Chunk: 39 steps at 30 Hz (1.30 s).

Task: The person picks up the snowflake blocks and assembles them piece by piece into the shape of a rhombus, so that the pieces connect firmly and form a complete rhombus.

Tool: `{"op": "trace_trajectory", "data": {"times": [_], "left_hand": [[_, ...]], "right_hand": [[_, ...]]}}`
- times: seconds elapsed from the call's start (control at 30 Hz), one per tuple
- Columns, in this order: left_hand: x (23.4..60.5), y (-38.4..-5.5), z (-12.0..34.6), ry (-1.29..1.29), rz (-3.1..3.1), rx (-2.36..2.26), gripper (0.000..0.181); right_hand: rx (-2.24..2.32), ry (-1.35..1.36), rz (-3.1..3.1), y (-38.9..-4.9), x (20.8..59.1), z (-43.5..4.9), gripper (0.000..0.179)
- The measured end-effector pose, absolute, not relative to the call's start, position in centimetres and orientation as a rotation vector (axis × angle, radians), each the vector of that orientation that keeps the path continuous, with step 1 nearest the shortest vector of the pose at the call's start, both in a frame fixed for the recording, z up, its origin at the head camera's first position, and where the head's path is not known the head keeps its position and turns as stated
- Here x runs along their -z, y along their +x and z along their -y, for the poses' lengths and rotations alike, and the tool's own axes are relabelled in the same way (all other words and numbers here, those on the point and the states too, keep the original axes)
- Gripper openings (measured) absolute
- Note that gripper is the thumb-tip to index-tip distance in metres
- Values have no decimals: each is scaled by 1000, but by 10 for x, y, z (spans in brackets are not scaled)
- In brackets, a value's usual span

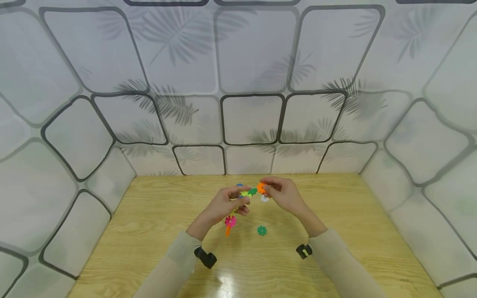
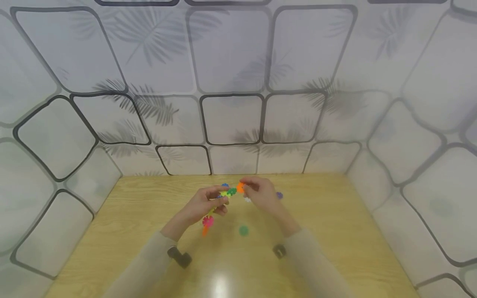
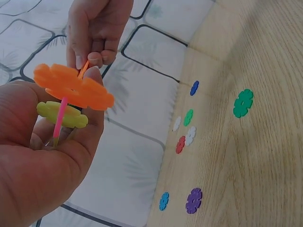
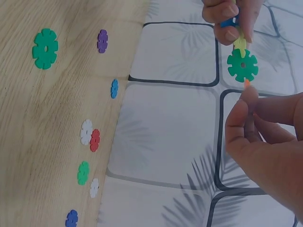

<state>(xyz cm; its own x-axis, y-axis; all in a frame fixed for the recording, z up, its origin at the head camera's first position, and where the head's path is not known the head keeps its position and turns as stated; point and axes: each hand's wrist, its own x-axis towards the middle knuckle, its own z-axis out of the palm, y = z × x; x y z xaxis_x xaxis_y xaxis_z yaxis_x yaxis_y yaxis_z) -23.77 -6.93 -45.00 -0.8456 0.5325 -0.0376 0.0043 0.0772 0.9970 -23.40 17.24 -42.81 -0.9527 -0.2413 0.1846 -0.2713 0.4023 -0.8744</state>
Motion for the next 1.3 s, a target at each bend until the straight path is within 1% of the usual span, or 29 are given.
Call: {"op": "trace_trajectory", "data": {"times": [0.57,0.93,1.3], "left_hand": [[449,-236,69,546,-1926,-1819,46],[448,-234,66,522,-1872,-1891,45],[448,-233,64,532,-1900,-1883,43]], "right_hand": [[-1631,502,2621,-232,427,-169,27],[-1649,580,2580,-233,432,-170,28],[-1688,508,2596,-231,429,-170,29]]}}
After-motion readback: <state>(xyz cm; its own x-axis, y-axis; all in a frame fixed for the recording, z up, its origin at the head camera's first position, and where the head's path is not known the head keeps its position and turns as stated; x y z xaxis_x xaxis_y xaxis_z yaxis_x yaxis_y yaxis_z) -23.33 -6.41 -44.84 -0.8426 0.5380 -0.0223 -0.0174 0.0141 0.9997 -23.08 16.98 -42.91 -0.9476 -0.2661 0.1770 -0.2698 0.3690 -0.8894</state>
